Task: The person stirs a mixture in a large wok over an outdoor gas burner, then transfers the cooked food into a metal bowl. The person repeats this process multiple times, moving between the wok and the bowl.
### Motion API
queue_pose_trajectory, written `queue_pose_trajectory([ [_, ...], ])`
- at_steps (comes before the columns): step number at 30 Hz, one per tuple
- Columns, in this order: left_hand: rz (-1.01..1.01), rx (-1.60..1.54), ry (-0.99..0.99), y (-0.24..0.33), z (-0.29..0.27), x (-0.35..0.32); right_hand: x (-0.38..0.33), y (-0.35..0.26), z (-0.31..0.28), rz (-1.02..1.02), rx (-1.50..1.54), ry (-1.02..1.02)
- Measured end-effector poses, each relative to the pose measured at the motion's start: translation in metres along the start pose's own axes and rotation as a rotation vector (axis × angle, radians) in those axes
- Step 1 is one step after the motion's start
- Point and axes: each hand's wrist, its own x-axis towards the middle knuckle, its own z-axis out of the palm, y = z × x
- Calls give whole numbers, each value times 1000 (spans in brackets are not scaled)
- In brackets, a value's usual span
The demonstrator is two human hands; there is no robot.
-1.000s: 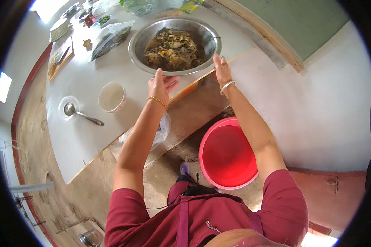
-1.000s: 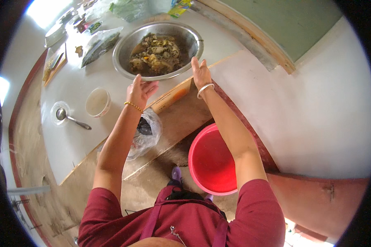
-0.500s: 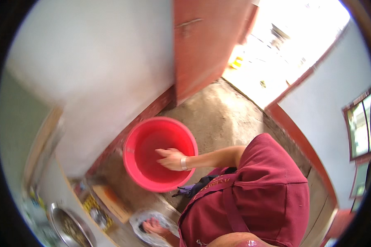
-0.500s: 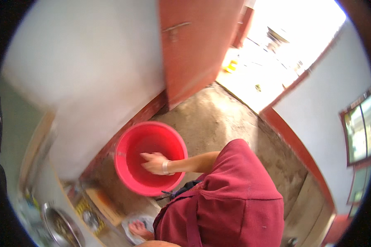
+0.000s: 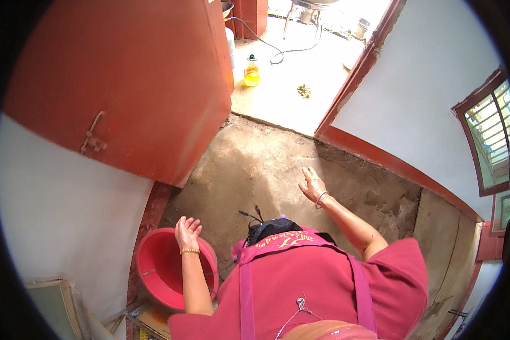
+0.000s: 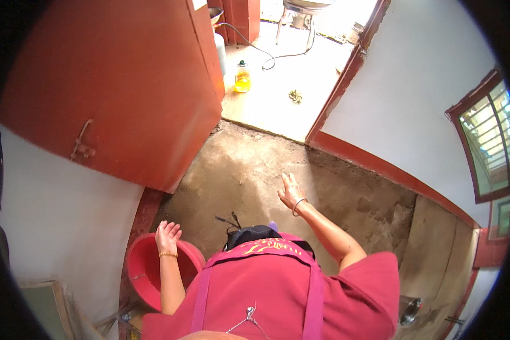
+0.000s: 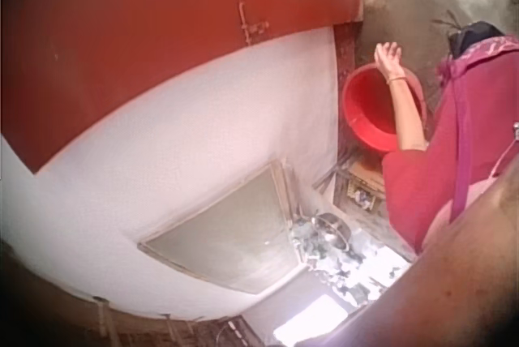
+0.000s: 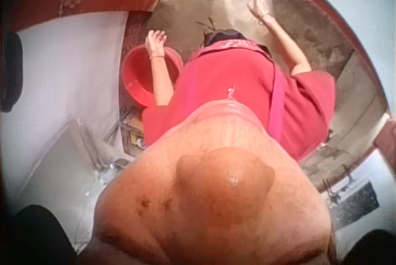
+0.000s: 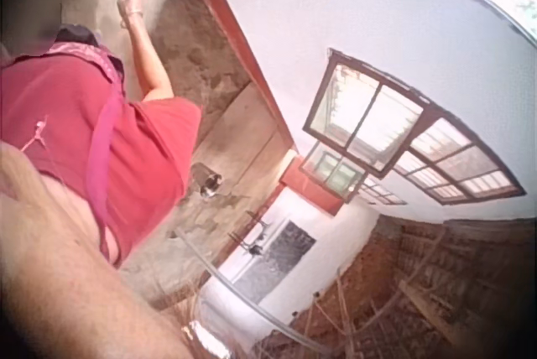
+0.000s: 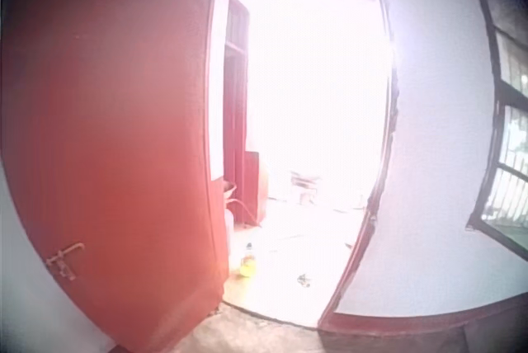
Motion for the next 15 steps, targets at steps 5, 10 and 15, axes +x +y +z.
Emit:
queue_pose_trajectory([
  [5, -197, 2, -112, -2, 124, 82, 97, 13, -62, 7, 193, 57],
  [10, -230, -14, -215, 41, 254, 193, 211, 72, -89, 3, 57, 158],
  [15, -300, 51, -340, 104, 439, 294, 296, 118, -140, 273, 105, 130],
])
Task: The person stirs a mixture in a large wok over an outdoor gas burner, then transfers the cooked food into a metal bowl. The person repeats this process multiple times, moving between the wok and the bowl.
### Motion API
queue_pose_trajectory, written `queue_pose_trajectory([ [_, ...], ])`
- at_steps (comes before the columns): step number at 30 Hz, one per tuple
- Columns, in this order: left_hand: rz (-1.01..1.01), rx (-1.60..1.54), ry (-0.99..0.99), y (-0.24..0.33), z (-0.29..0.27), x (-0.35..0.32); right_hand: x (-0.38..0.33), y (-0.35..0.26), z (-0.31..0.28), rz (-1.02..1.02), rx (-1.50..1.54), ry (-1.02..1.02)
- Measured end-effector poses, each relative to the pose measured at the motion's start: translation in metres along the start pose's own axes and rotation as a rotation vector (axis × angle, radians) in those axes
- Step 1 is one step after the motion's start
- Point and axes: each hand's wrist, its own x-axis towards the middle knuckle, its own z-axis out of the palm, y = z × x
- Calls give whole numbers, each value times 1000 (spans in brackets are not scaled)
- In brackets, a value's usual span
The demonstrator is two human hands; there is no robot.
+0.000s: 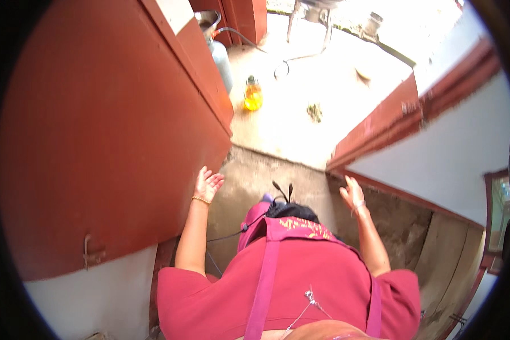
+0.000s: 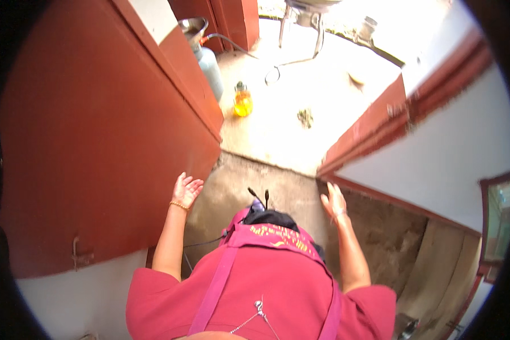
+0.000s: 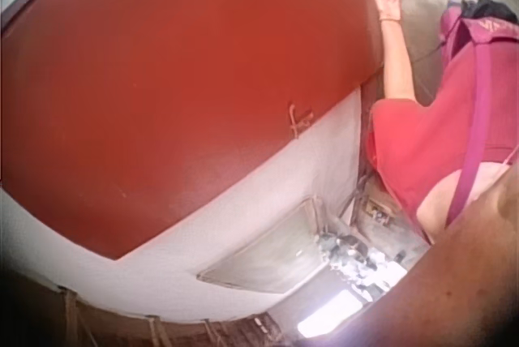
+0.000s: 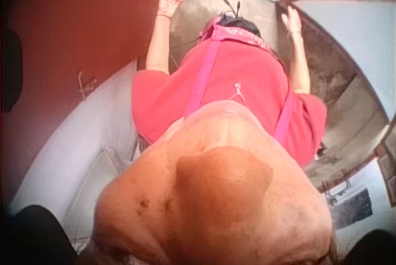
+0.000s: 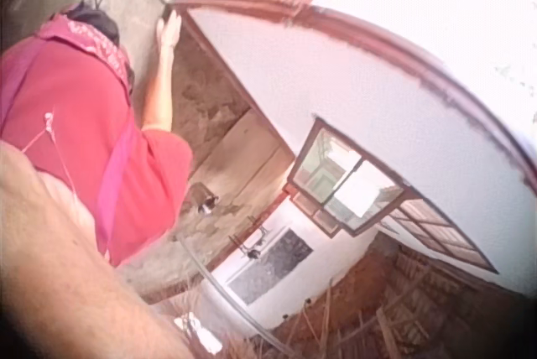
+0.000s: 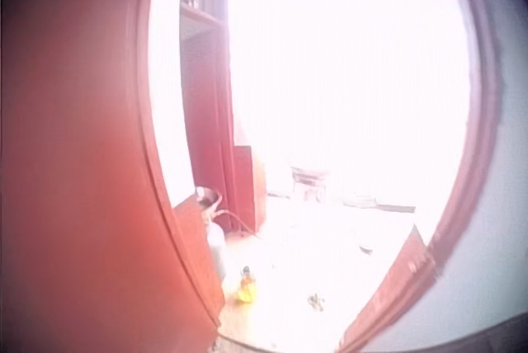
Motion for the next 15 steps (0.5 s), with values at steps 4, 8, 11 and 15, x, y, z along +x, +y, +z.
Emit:
queue_pose_trajectory([
  [4, -55, 19, -247, 72, 154, 103, 47, -6, -21, 137, 55, 66],
  [8, -45, -86, -325, 152, 303, 205, 149, -21, -30, 255, 169, 125],
  [11, -58, -289, -438, 199, 367, 290, 252, -18, -31, 158, 143, 262],
  [15, -47, -468, -254, 265, 420, 364, 401, -32, -73, 98, 96, 203],
])
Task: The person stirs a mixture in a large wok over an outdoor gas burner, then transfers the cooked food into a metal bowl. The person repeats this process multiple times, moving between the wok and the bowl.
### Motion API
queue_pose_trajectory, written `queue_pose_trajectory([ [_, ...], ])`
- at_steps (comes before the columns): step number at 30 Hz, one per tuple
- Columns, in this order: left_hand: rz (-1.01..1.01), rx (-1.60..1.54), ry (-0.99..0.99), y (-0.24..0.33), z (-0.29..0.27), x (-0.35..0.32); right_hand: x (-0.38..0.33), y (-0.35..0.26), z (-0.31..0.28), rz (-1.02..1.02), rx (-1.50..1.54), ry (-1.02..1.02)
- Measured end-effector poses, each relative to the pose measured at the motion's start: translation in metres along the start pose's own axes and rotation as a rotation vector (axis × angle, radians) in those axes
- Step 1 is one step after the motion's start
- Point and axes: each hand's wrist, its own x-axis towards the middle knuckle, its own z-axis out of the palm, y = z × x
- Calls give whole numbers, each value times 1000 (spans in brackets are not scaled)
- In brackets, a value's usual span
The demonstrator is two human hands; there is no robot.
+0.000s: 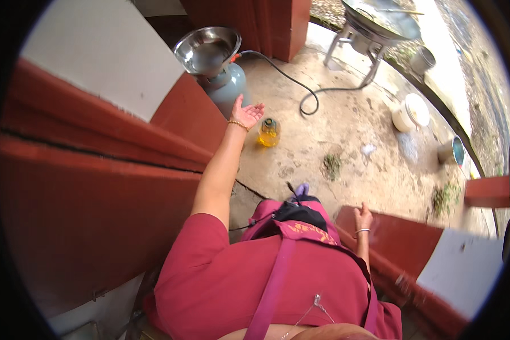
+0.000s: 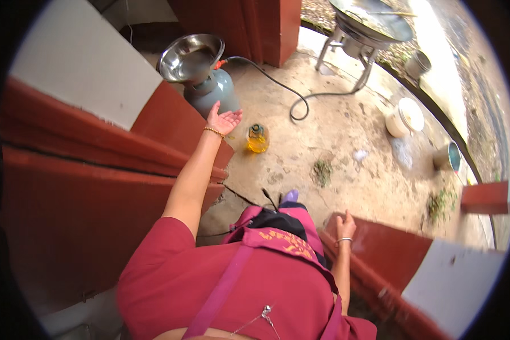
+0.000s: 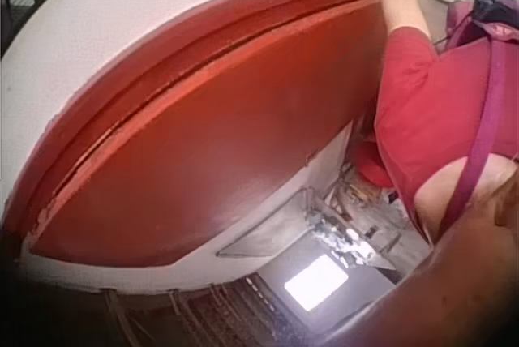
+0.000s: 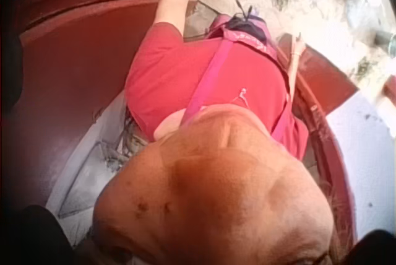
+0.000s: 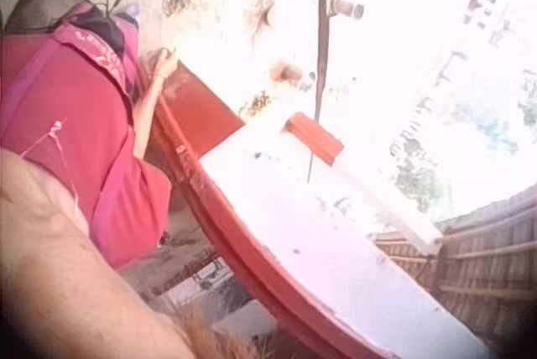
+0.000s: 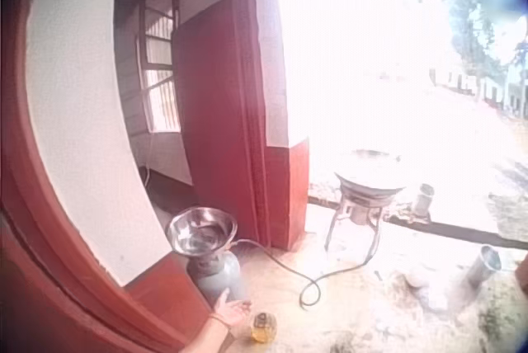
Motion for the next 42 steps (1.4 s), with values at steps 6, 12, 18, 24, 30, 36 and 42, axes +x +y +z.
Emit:
queue_pose_trajectory([
  [6, 248, -141, 157, 94, 31, 117, 132, -44, -69, -12, 183, 14],
  [12, 376, -283, 353, 165, 31, 208, 163, 0, -90, 294, -125, -84],
  [18, 561, -243, 320, 195, 3, 242, 139, 95, -72, 556, 78, -217],
  [24, 681, 112, 345, 129, 65, 206, 203, 26, -91, 538, 95, -404],
  [30, 639, 445, 291, 18, 132, 182, 295, 108, -110, 450, 181, -235],
  [36, 300, 641, 195, -146, 203, 229, 381, 186, -142, 434, 156, -113],
  [42, -65, 869, 26, -347, 314, 255, 425, 253, -241, 496, 161, -1],
])
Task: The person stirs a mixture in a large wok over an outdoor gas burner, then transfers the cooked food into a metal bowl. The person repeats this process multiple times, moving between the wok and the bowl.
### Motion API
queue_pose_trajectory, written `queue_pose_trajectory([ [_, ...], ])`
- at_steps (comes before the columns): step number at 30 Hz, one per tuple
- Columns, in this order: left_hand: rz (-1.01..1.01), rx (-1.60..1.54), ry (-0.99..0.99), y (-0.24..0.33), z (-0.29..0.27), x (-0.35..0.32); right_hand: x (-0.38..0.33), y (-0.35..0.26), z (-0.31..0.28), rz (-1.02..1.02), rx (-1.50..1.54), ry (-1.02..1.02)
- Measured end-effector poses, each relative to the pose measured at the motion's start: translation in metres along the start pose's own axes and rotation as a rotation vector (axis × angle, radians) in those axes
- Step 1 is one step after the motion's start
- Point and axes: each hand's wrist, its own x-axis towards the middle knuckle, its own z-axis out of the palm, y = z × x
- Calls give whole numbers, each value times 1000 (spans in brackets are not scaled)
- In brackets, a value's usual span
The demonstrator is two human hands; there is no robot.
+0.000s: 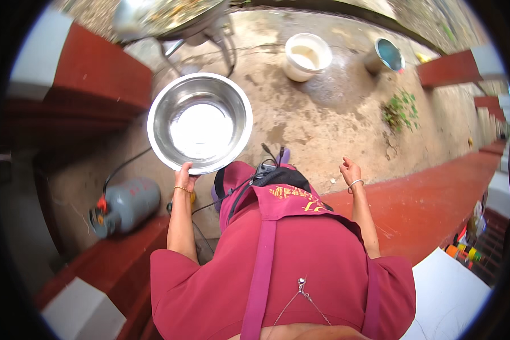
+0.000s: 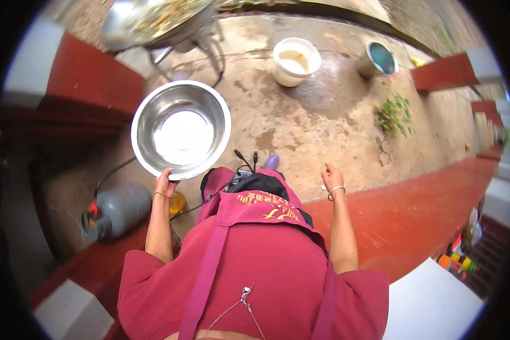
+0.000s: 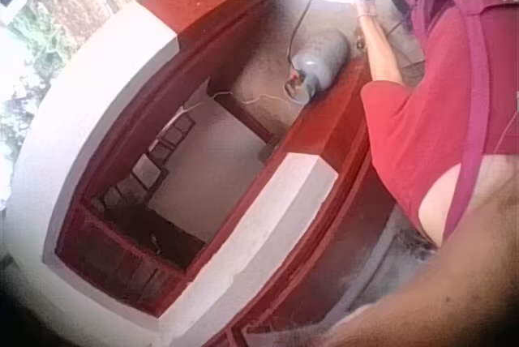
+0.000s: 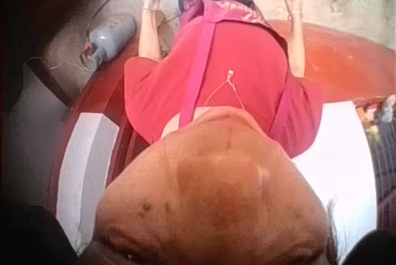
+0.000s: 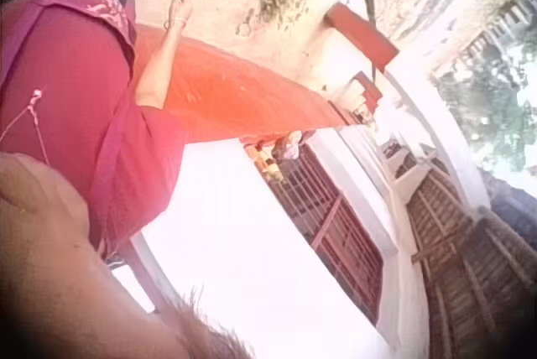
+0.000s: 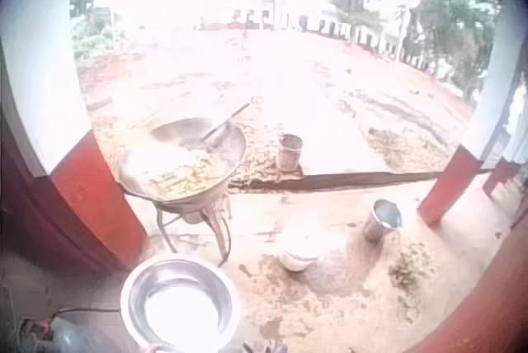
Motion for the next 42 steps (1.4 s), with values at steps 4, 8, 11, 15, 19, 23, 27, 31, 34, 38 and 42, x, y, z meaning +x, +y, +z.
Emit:
queue_pose_trajectory([
  [4, -210, 28, -143, -29, 113, 79, 16, 0, -75, 51, -63, 60],
  [8, -117, 191, -277, -21, 269, 104, 39, 17, -117, 150, -10, 94],
  [11, -102, 352, -279, -18, 344, 147, 58, 25, -131, 188, 8, 86],
  [15, -62, 419, -266, -8, 441, 202, 102, 61, -137, 284, 74, 54],
  [19, -63, 402, -186, 5, 511, 256, 120, 85, -128, 478, 314, 70],
  [23, -10, 457, -123, 49, 629, 320, 120, 186, -63, 616, 669, 97],
  [27, 225, 541, -63, 108, 735, 361, 148, 250, -30, 525, 205, -66],
  [31, 891, 975, 237, 175, 844, 434, 264, 228, -52, 633, 370, -146],
  [34, 1031, 1051, 227, 230, 915, 437, 356, 174, -140, 674, 369, -213],
  [38, 1279, 1227, 376, 287, 993, 498, 504, 59, -300, 710, 330, -271],
  [42, 1491, 1350, 493, 345, 1058, 521, 649, 56, -417, 536, 398, -78],
])
